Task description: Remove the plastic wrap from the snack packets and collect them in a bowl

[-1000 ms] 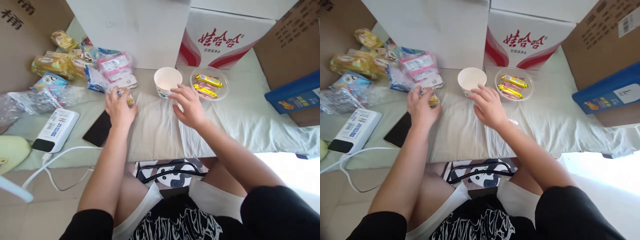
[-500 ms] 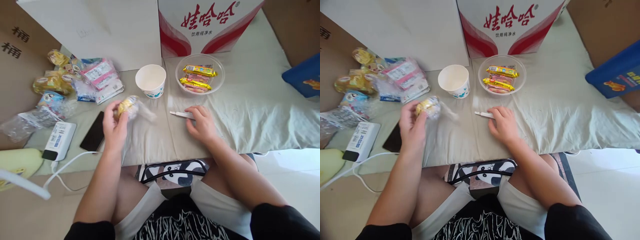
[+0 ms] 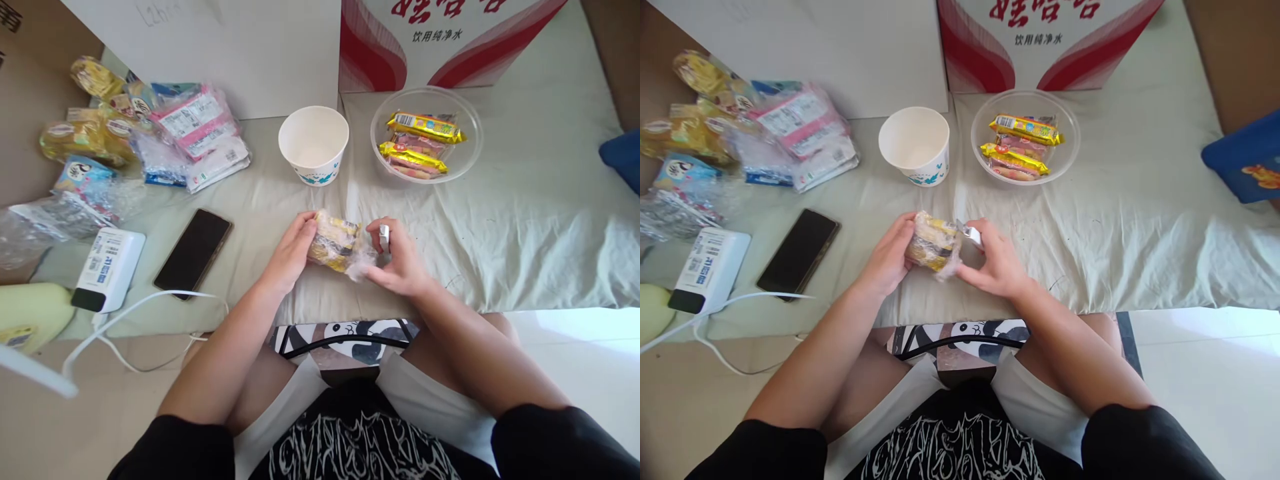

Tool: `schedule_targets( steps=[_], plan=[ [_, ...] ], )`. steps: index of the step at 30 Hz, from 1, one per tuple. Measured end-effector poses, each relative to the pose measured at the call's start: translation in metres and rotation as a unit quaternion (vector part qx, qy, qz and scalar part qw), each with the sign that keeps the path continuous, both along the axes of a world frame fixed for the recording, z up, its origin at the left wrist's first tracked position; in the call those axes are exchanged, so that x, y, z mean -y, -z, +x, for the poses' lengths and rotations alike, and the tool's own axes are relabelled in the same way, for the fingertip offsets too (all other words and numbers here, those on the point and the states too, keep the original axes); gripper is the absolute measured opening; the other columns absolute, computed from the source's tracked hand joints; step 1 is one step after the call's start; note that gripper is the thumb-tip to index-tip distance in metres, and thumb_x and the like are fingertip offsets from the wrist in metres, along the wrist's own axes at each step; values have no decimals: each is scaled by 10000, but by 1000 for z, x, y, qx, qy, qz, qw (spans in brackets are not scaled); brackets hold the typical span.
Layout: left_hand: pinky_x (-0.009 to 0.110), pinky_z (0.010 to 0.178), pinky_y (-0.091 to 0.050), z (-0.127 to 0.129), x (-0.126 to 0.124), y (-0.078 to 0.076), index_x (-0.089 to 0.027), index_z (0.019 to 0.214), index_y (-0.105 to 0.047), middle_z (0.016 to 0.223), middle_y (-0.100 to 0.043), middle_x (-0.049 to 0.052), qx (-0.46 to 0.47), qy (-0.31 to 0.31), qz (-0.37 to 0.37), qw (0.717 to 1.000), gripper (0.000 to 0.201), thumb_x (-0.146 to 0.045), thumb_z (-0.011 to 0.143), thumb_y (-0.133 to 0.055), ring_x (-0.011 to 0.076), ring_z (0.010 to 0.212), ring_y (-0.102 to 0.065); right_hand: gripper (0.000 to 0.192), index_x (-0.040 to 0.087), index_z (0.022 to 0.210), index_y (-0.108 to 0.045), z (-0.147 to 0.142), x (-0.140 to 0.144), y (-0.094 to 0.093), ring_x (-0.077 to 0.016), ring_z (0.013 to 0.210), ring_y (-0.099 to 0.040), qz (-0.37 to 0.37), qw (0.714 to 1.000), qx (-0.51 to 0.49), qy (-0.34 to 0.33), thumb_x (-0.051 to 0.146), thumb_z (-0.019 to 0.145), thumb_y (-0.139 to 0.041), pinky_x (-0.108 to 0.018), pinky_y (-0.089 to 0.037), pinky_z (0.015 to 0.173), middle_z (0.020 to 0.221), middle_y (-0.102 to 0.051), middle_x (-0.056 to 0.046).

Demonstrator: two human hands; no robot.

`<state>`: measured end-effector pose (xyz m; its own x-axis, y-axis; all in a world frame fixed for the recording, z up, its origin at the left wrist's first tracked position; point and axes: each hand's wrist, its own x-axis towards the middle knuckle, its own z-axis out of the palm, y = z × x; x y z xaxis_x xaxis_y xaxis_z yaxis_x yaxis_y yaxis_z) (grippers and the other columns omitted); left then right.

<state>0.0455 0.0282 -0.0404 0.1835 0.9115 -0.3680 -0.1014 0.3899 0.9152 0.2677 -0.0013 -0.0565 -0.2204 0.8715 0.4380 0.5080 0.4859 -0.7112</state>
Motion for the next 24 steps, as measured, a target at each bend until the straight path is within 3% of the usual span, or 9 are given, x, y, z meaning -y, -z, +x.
schedule_targets(
  steps=[3,7,10,15,19,24],
  plan=[
    [271,619,-496,5,7,1,-260,1059,-500,786,-657,-31,-26,63,58,996,549,-740,861,-679,144,663,-610,281,237,1057,-579,-13,0,1,-136,610,-525,-50,999,10,17,450,918,-698,-288,-443,570,857,-658,-18],
    [282,709,-494,9,16,1,-255,1105,-507,930,-675,-4,-84,94,113,986,552,-672,827,-737,153,790,-633,246,237,978,-589,-20,-2,3,-134,590,-500,-93,992,7,81,423,880,-717,-279,-419,553,782,-633,7],
    [276,743,-501,12,18,3,-261,1107,-503,964,-666,-7,-109,65,126,984,511,-526,794,-806,153,841,-641,236,238,1005,-599,-19,-3,2,-150,641,-543,-86,993,3,81,409,885,-710,-289,-456,585,817,-645,-4],
    [280,737,-534,7,7,11,-288,1112,-495,920,-672,-15,-78,-56,121,988,431,-520,853,-749,154,801,-663,244,224,1187,-639,-10,-1,0,-216,919,-656,-3,997,9,71,330,1003,-518,-361,-559,786,1057,-675,-98],
    [305,869,-564,-3,-2,14,-281,1120,-536,1055,-710,23,-93,-86,155,980,407,-490,853,-762,200,1040,-706,323,241,1312,-615,-7,2,3,-149,671,-612,-37,998,-17,40,336,1006,-569,-297,-524,640,935,-709,-39],
    [330,914,-563,-6,0,9,-262,1126,-601,1089,-742,54,-120,-53,179,975,312,-441,898,-716,223,1089,-705,231,231,1164,-715,-13,1,1,-129,577,-586,-81,997,17,7,353,1003,-602,-282,-525,612,831,-743,-31]
  ],
)
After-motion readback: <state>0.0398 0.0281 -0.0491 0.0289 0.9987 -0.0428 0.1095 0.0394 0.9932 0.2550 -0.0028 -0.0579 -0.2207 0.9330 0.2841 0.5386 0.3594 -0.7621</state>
